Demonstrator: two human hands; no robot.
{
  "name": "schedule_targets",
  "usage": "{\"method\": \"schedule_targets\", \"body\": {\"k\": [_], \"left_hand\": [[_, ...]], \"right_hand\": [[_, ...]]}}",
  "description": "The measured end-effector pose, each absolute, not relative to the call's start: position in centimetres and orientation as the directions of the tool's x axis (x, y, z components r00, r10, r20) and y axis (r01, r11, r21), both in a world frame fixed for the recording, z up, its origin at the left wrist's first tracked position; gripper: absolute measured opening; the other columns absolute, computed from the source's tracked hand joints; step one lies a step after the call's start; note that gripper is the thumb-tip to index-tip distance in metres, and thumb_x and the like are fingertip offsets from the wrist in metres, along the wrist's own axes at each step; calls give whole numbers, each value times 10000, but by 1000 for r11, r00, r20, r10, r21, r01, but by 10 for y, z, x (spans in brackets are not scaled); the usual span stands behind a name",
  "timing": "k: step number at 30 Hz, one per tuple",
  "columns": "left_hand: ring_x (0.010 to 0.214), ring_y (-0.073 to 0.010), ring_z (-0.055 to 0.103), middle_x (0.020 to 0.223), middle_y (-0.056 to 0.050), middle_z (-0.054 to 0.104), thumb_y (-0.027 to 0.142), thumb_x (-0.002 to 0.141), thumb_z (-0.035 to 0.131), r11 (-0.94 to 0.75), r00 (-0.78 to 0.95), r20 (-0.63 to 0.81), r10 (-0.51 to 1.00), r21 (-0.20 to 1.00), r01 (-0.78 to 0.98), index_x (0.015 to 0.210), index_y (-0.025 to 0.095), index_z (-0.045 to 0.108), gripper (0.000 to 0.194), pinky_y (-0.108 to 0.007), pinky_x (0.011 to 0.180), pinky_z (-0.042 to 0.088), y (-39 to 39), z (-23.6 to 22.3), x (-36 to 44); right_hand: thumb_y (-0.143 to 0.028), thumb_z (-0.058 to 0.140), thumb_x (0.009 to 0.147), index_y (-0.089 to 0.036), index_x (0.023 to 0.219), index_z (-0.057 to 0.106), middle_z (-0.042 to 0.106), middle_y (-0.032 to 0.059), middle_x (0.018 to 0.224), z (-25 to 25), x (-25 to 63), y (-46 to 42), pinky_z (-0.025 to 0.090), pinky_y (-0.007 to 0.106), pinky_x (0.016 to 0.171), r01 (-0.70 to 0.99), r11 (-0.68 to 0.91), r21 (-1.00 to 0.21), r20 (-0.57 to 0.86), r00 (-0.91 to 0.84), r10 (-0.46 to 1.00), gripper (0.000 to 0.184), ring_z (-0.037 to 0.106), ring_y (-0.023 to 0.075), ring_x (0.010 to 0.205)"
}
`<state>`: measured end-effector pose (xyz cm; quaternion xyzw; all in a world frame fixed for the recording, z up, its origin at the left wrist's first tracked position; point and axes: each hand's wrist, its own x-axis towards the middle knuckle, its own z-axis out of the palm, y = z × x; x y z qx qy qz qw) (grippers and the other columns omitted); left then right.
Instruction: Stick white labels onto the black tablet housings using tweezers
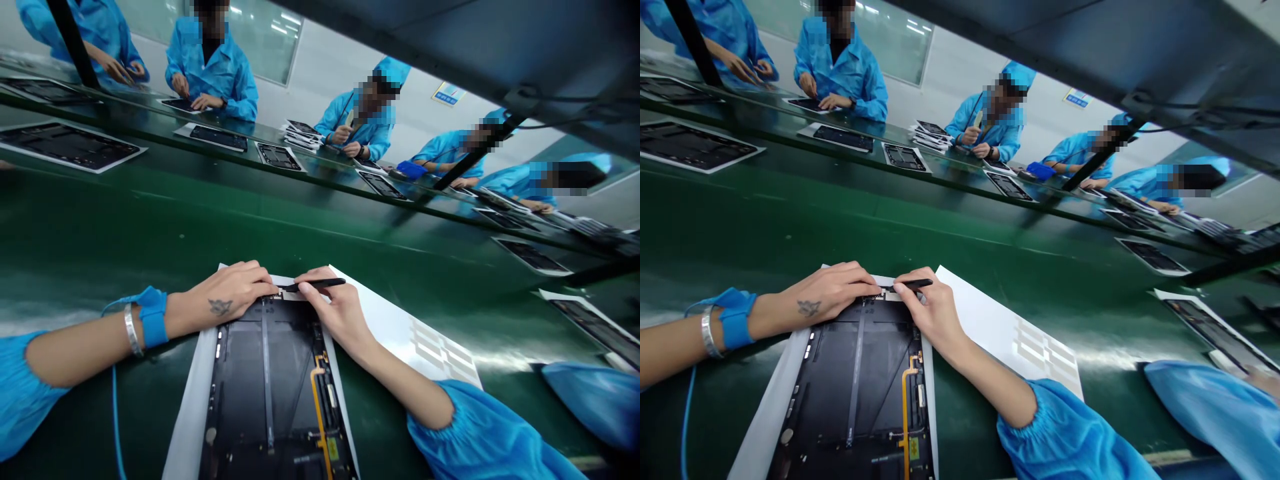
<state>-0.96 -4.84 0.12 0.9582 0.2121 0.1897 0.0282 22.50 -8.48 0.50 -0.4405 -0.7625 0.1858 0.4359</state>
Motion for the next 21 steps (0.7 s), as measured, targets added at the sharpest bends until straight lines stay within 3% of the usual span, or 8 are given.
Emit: {"method": "schedule_targets", "body": {"k": [7, 11, 16, 21], "left_hand": [[951, -197, 564, 1075, -68, 656, -17, 889, 468, -908, 841, 344, 418, 126, 400, 1127, 152, 635, 336, -298, 796, 487, -47, -1, -10], [957, -201, 562, 1064, -72, 647, -1, 902, 463, -896, 836, 325, 442, 128, 424, 1147, 160, 631, 338, -302, 792, 490, -48, -2, -11], [951, -199, 564, 1067, -72, 649, -3, 905, 438, -902, 850, 301, 431, 110, 418, 1148, 159, 634, 351, -305, 792, 489, -47, 1, -9], [907, -205, 581, 1025, -91, 657, 31, 933, 424, -903, 858, 291, 424, 66, 424, 1120, 140, 643, 307, -310, 758, 490, -50, 4, -8]], "right_hand": [[-298, 575, 982, -225, 927, 732, 725, 49, 813, 6, 225, -85, 539, 353, 733, 506, 658, -558, 557, -359, 749, 182, 643, 215, 806], [-300, 555, 989, -219, 923, 735, 721, 54, 810, 5, 225, -86, 538, 350, 719, 511, 658, -553, 571, -343, 746, 208, 644, 215, 801], [-357, 549, 987, -222, 909, 744, 723, 64, 836, 5, 223, -86, 534, 353, 756, 517, 606, -604, 525, -314, 791, 249, 647, 220, 831], [-475, 572, 941, -202, 820, 744, 739, 75, 860, 14, 229, -86, 538, 348, 756, 465, 441, -768, 365, -249, 897, 345, 674, 235, 833]]}}
